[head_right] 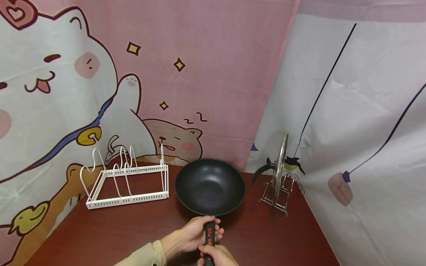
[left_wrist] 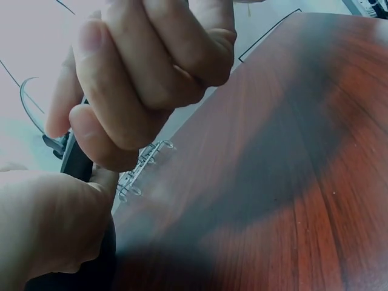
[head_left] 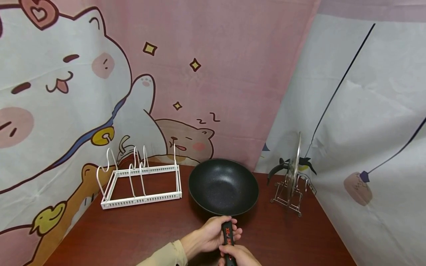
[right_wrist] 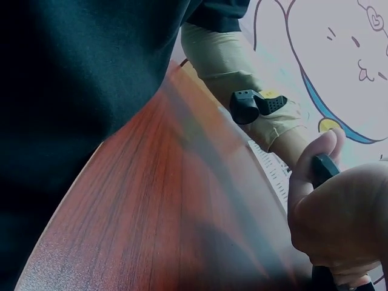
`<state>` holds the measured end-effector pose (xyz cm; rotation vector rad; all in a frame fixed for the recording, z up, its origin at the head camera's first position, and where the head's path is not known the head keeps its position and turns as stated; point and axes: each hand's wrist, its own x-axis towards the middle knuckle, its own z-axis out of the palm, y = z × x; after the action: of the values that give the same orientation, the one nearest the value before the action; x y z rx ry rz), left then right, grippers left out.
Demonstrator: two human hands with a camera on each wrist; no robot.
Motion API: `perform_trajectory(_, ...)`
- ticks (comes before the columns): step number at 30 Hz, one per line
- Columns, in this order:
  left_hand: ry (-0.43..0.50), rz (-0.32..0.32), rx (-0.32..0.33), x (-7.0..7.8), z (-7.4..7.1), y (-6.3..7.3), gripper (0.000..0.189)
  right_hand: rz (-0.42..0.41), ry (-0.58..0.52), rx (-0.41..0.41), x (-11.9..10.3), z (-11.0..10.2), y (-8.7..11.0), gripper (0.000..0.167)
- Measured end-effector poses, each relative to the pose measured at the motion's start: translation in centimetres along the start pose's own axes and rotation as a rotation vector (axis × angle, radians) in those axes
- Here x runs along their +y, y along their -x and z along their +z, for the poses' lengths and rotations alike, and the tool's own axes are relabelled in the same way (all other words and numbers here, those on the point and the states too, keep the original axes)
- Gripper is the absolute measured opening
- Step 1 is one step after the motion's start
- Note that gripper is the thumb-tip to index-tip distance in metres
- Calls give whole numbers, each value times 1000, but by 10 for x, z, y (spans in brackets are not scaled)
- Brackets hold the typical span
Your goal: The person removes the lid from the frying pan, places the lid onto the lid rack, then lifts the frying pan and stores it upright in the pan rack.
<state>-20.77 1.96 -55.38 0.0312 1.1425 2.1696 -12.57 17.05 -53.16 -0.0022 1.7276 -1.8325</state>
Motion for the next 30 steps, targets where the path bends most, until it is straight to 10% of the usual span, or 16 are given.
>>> perform_trajectory(30, 85, -35, 21, 0, 15, 2, 12, -2, -71, -20, 1, 2, -2, 22)
